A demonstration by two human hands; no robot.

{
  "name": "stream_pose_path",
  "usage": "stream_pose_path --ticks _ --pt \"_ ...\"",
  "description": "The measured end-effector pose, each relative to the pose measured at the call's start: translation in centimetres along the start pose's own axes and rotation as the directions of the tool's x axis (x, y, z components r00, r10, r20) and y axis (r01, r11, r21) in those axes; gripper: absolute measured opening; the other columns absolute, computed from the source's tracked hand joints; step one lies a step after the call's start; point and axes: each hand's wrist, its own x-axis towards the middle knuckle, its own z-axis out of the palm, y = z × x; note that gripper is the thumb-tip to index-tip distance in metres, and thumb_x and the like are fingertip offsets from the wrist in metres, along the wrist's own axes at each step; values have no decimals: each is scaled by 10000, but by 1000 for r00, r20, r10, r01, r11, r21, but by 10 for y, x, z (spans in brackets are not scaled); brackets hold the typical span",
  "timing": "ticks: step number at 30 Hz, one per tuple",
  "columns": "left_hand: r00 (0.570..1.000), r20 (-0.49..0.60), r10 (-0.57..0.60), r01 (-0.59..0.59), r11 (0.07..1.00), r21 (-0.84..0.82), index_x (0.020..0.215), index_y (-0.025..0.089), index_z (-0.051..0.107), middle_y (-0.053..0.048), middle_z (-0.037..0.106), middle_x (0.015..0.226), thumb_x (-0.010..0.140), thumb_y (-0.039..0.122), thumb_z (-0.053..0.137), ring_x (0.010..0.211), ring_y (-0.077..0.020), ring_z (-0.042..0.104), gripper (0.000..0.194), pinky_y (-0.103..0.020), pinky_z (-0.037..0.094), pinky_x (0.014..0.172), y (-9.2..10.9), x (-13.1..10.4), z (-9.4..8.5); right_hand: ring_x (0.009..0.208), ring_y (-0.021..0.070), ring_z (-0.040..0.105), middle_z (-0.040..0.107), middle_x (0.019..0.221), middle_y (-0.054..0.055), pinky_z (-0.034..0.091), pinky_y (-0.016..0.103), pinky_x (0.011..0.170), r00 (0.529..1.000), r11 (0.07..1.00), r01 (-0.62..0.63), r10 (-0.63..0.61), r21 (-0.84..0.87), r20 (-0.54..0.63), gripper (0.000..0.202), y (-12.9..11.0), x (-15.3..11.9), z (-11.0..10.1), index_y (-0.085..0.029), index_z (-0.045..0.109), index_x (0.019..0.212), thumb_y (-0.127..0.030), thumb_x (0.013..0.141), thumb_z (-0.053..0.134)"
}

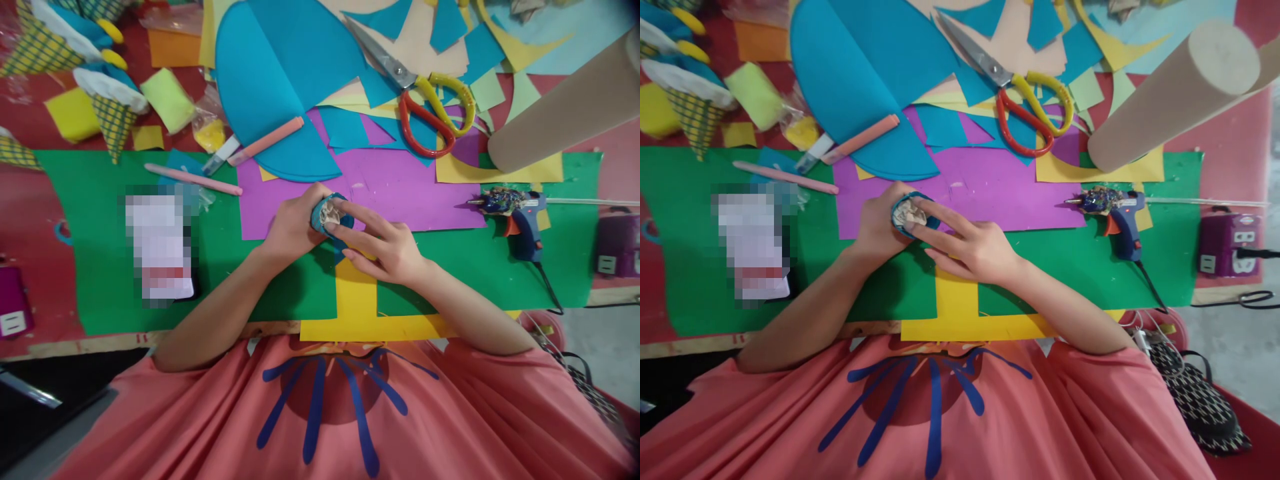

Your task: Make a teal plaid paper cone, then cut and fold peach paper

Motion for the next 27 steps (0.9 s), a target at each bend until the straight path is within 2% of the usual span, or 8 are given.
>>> stream_pose_path --ticks 4,8,10,13,17,22,25,27 --pt "999 32 16 -14 998 -57 883 271 474 40 660 709 787 350 563 587 -148 633 154 -245 400 489 3 1 -2 739 104 667 522 1459 139 564 242 598 999 1000 0 0 -4 47 396 2 -3 2 -241 546 1350 -301 991 389" --pt "999 7 54 -54 998 -30 910 272 480 36 677 735 777 299 561 611 -156 656 158 -246 401 489 5 0 -5 716 99 654 582 1397 144 560 238 593 1000 1000 21 -21 0 -22 362 3 -3 2 -221 578 1296 -281 987 399" --pt "997 2 73 -73 997 -20 915 268 476 36 676 734 789 299 556 606 -154 653 153 -245 396 481 6 -1 -6 753 109 674 590 1389 142 562 236 597 999 1000 27 -26 8 -37 358 3 -3 1 -214 585 1288 -269 979 412" --pt "997 17 73 -73 997 -1 922 268 467 40 668 726 817 309 547 594 -147 641 139 -244 381 471 6 -1 -6 911 148 705 579 1407 123 575 237 621 1000 1000 5 -5 17 -17 378 3 -2 0 -222 574 1314 -274 973 418" --pt "997 55 49 -48 999 -14 911 279 445 44 642 713 835 338 537 594 -150 625 133 -259 384 487 5 -1 -6 1095 179 682 596 1388 122 592 226 665 999 998 17 -15 61 -39 389 2 -1 -1 -200 564 1327 -281 970 432" --pt "996 83 35 -34 999 -12 903 285 432 39 625 726 837 365 534 607 -155 624 146 -268 383 492 3 0 -6 1076 161 698 601 1388 98 608 227 661 999 999 42 -42 13 -21 392 -1 2 -1 -179 550 1329 -279 972 424" --pt "995 98 8 -8 1000 -7 903 283 435 44 627 715 859 385 518 604 -149 623 139 -263 381 495 3 0 -5 1089 153 695 626 1360 69 626 248 765 997 999 46 -47 -17 -68 390 -1 3 -1 -196 561 1315 -295 970 411" --pt "996 87 7 -6 1000 -8 889 281 433 45 616 688 862 400 514 583 -149 617 146 -266 367 479 3 1 -3 1086 152 697 646 1329 89 624 247 791 991 997 80 -81 -11 -109 388 0 3 -2 -166 563 1307 -277 959 432"
